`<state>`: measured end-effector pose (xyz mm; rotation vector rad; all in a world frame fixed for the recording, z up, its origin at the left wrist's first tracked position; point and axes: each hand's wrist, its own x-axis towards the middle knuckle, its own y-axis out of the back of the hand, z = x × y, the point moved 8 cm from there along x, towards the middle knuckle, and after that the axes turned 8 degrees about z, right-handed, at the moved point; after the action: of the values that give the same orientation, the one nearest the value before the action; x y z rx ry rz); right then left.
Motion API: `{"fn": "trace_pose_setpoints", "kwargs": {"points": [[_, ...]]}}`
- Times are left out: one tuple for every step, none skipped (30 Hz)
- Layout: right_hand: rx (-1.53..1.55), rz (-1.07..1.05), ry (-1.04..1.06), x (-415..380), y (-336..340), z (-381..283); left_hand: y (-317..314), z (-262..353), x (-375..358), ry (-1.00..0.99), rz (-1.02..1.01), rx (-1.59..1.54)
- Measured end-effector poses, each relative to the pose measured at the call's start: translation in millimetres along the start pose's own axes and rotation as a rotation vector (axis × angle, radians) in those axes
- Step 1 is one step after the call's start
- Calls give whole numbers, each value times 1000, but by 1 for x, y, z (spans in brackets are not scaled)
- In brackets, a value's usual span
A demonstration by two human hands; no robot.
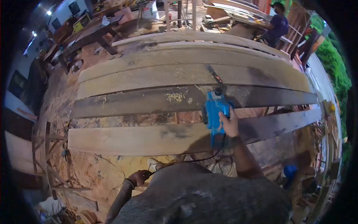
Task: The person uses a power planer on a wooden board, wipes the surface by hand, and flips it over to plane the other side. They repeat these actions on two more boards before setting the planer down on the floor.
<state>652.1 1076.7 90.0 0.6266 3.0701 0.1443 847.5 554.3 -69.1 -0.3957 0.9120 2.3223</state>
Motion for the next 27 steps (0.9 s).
{"fn": "trace_pose_setpoints", "kwargs": {"points": [[4, -3, 11, 0, 2, 3, -7, 12, -5, 22, -41, -3], [3, -12, 11, 1, 5, 7, -14, 15, -7, 85, -50, -27], [4, -20, 13, 2, 5, 10, -18, 17, -8, 146, -59, -50], [4, -22, 13, 4, 6, 12, -22, 16, -9, 206, -72, -70], [9, -47, 5, 4, 5, 16, -34, -7, -6, 210, -50, -126], [11, -68, -7, 2, 5, 17, -56, -46, -3, 214, -33, -182], [11, -88, -17, 1, 7, 17, -69, -67, 0, 216, -17, -239], [-43, -119, -19, 2, 9, 16, -65, -66, -2, 228, 55, -175], [-96, -152, -19, 4, 12, 16, -57, -63, -8, 240, 128, -111], [-148, -186, -21, 5, 14, 16, -50, -59, -15, 254, 201, -47], [-374, -125, 130, 8, 21, 4, -49, -58, -22, 281, 173, -26], [-597, -67, 286, 9, 26, -11, -47, -57, -30, 311, 148, -8], [-818, -15, 451, 8, 24, -28, -48, -61, -38, 343, 128, 4], [-865, -15, 506, 4, 18, -49, -55, -70, -45, 301, 107, 89], [-907, -30, 569, -4, 5, -79, -68, -97, -44, 301, 76, 74], [-936, -70, 649, -11, -14, -102, -86, -113, -49, 317, 63, 41], [-906, -112, 707, -14, -34, -117, -74, -77, -56, 299, 76, 59], [-865, -172, 774, -20, -54, -127, -90, -99, -54, 439, -5, 54], [-812, -242, 842, -27, -78, -133, -83, -79, -56, 393, -53, 157], [-723, -381, 771, -31, -102, -126, -74, -56, -58, 343, -97, 260], [-651, -511, 689, -37, -125, -119, -74, -61, -65, 398, -34, 198], [-620, -651, 694, -52, -154, -117, -73, -66, -71, 448, 33, 134], [-598, -767, 692, -71, -181, -115, -57, -52, -84, 461, 105, 68], [-583, -862, 683, -91, -204, -113, -40, -37, -97, 469, 179, 0], [-583, -963, 653, -110, -227, -108, -22, -25, -110, 423, 227, -68], [-586, -1056, 616, -130, -248, -99, -11, -23, -121, 374, 268, -128], [-591, -1146, 573, -147, -270, -90, -13, -47, -131, 469, 268, -106]]}}
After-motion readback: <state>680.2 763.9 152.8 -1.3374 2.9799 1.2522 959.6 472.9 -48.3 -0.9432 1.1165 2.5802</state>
